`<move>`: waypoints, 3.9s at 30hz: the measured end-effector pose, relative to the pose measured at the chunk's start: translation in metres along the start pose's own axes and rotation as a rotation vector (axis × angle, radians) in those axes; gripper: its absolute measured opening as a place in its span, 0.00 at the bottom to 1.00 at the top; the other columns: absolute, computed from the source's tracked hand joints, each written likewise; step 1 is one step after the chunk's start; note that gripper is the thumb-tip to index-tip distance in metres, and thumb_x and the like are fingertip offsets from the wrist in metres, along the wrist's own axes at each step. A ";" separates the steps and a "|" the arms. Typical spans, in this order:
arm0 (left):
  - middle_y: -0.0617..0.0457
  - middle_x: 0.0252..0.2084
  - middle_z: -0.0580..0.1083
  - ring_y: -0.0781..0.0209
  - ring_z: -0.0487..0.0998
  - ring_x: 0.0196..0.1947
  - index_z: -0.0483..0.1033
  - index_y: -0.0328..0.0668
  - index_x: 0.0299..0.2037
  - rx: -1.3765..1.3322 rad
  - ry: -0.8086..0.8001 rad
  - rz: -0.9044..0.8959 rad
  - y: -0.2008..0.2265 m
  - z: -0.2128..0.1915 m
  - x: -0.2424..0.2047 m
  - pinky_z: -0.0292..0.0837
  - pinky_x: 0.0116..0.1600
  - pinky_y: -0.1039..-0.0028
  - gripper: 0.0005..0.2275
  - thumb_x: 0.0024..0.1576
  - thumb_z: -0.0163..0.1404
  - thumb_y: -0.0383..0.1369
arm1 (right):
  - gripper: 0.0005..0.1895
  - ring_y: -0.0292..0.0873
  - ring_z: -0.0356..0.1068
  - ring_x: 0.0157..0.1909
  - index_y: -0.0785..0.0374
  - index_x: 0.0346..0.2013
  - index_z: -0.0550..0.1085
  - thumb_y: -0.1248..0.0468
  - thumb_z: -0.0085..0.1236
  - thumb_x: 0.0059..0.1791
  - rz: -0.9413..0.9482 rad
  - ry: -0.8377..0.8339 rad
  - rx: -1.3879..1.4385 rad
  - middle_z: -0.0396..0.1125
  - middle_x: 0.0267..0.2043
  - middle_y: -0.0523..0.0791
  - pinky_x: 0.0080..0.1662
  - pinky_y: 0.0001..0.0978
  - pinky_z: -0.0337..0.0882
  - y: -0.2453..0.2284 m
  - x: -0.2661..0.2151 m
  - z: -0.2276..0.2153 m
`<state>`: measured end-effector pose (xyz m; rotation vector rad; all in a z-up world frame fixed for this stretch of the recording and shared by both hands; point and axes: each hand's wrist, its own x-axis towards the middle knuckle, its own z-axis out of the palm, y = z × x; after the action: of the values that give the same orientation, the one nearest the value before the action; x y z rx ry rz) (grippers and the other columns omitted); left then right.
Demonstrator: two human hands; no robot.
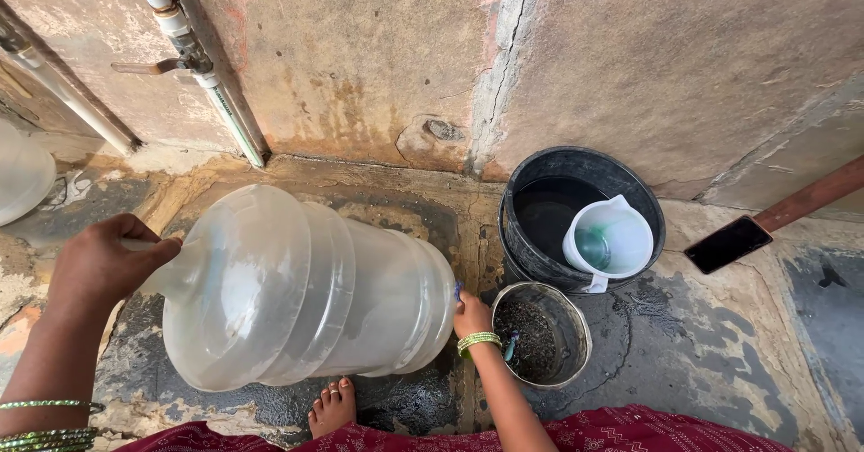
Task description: Cleaning and rinsing a large plastic water jug using water and a cleaning solution.
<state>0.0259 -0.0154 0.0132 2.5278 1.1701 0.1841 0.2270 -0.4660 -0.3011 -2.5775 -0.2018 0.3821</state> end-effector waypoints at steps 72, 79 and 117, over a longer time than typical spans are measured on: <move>0.43 0.35 0.81 0.48 0.84 0.40 0.79 0.47 0.46 0.000 -0.035 0.191 0.074 -0.012 -0.022 0.78 0.50 0.61 0.19 0.47 0.60 0.45 | 0.59 0.63 0.26 0.82 0.75 0.75 0.33 0.25 0.21 0.52 -0.814 0.262 0.074 0.25 0.81 0.65 0.76 0.58 0.33 -0.070 -0.114 0.009; 0.44 0.32 0.81 0.48 0.84 0.38 0.80 0.47 0.44 -0.027 0.002 0.219 0.087 -0.010 -0.029 0.78 0.48 0.59 0.18 0.47 0.60 0.46 | 0.59 0.61 0.25 0.83 0.72 0.76 0.33 0.25 0.17 0.50 -0.651 0.166 0.283 0.26 0.82 0.62 0.75 0.59 0.29 -0.114 -0.115 -0.047; 0.44 0.40 0.82 0.46 0.83 0.43 0.83 0.46 0.39 -0.006 0.096 0.239 0.049 0.002 -0.004 0.76 0.54 0.59 0.17 0.49 0.62 0.49 | 0.53 0.64 0.25 0.80 0.76 0.74 0.35 0.32 0.24 0.54 -0.477 0.190 0.169 0.25 0.80 0.63 0.72 0.55 0.37 -0.017 -0.130 0.048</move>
<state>0.0587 -0.0487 0.0297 2.6746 0.8956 0.3716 0.0874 -0.4565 -0.3019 -2.2858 -0.6659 -0.0221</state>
